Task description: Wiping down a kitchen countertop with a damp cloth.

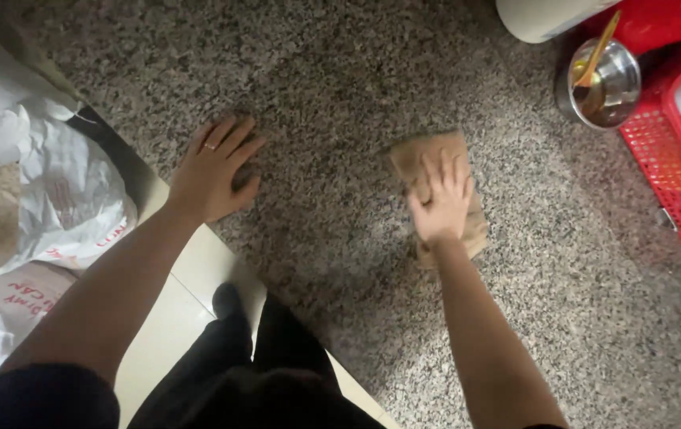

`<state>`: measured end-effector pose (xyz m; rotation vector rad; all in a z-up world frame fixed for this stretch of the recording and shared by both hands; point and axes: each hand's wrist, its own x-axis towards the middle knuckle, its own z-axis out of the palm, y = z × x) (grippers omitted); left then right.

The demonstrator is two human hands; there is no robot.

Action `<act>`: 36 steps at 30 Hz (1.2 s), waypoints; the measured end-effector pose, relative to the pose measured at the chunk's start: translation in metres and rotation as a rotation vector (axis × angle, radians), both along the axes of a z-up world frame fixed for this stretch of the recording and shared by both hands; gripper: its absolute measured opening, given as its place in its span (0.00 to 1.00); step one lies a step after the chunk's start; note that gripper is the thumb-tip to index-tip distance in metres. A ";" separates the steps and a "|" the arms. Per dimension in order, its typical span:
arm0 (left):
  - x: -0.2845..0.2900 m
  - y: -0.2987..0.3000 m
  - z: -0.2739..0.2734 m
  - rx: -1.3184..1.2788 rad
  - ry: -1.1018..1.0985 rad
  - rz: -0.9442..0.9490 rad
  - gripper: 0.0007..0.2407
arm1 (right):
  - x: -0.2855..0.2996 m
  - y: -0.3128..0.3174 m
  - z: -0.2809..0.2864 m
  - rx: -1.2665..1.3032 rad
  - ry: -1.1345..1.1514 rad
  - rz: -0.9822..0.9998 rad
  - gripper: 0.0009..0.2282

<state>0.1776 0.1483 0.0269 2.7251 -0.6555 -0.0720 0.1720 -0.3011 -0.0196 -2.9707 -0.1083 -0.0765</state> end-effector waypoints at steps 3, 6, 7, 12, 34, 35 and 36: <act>0.001 -0.002 -0.005 0.021 -0.039 0.021 0.26 | 0.030 -0.014 0.004 0.003 -0.011 -0.035 0.30; 0.005 -0.002 -0.011 0.031 -0.069 0.033 0.27 | 0.064 -0.028 0.002 -0.016 -0.031 -0.066 0.31; 0.006 -0.003 -0.010 0.041 -0.081 0.040 0.28 | 0.075 -0.032 0.001 -0.024 -0.028 -0.086 0.31; 0.006 -0.004 -0.015 0.062 -0.123 0.058 0.30 | 0.125 -0.057 -0.003 -0.004 -0.040 -0.122 0.30; 0.006 0.001 -0.011 0.127 0.062 0.050 0.29 | 0.083 0.098 0.015 -0.239 -0.154 -0.211 0.23; 0.007 0.003 -0.013 0.133 0.025 0.032 0.28 | 0.068 0.116 0.007 -0.195 -0.130 -0.157 0.25; 0.007 0.003 -0.013 0.129 0.017 0.010 0.28 | 0.048 0.141 0.007 -0.201 -0.135 -0.180 0.25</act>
